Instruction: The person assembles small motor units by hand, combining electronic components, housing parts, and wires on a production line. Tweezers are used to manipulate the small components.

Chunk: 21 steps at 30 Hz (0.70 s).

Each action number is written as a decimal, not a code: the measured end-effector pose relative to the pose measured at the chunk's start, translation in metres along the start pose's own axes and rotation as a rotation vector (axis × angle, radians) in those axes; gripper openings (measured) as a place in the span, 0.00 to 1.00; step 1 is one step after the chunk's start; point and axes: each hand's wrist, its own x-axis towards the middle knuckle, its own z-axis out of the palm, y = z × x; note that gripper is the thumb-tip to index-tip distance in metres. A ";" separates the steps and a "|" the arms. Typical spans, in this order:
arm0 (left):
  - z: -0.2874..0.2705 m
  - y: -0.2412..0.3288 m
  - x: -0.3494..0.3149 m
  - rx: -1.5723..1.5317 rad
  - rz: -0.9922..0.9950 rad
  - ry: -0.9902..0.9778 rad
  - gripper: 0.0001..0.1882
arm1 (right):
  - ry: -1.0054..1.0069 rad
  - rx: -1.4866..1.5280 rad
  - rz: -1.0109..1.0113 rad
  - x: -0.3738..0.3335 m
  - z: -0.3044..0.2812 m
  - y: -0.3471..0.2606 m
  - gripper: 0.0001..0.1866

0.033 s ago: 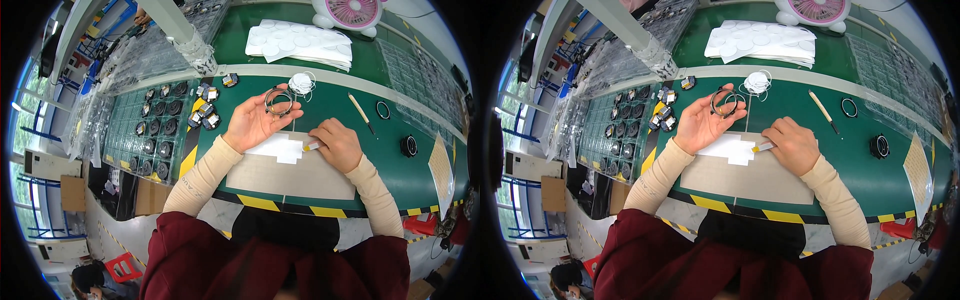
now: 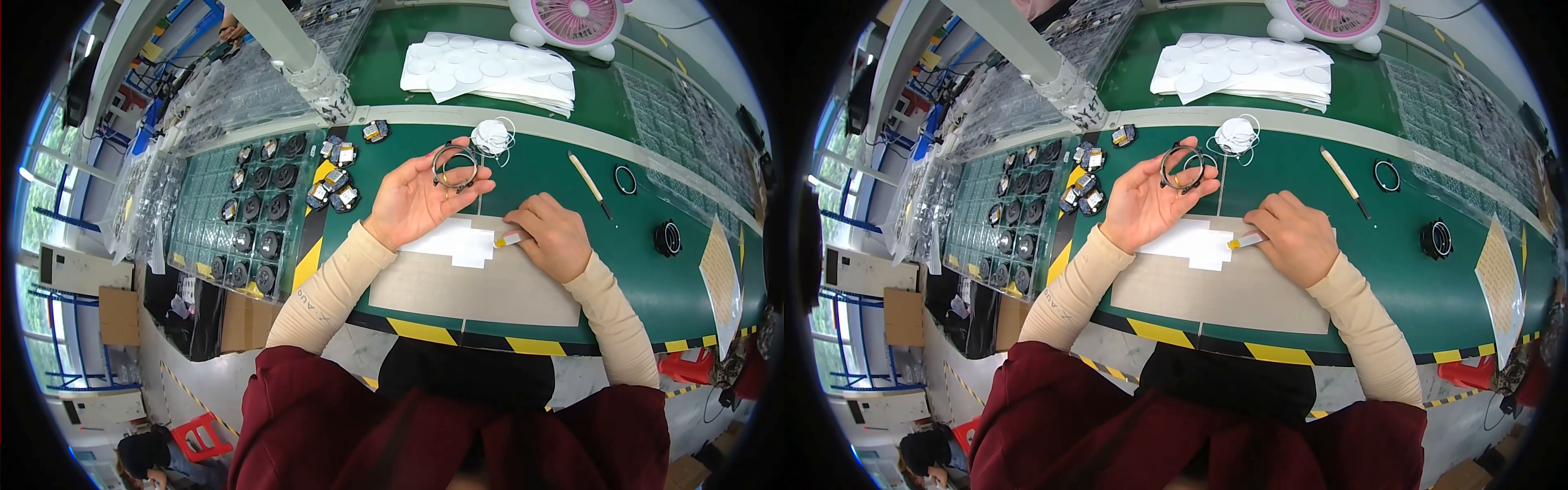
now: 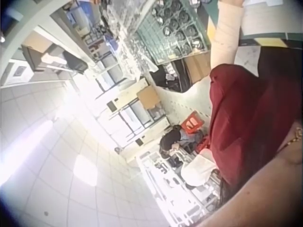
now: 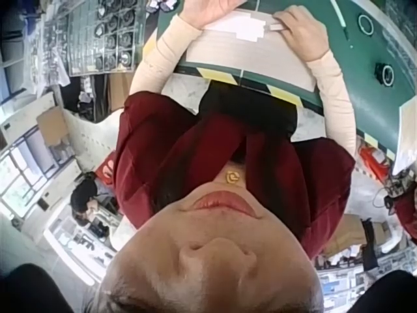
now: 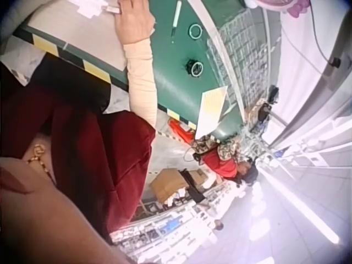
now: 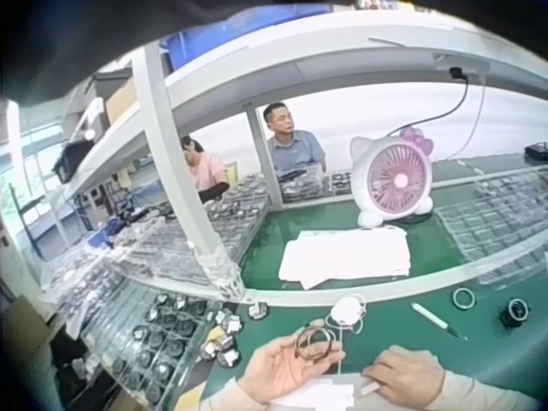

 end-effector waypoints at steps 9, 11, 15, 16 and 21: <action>0.000 -0.008 0.009 0.190 0.112 0.141 0.22 | -0.016 0.032 0.058 -0.012 0.007 0.005 0.23; -0.005 -0.010 0.008 0.268 0.226 0.174 0.21 | -0.058 0.044 0.045 -0.011 0.013 0.009 0.19; -0.014 0.002 -0.005 0.294 0.234 0.115 0.21 | 0.043 -0.053 -0.011 -0.012 0.018 0.005 0.17; -0.015 0.005 -0.006 0.262 0.212 0.023 0.21 | 0.053 -0.048 -0.023 -0.012 0.017 0.004 0.17; -0.006 -0.004 0.000 0.263 0.240 0.239 0.21 | 0.087 -0.052 -0.050 -0.018 0.014 0.007 0.17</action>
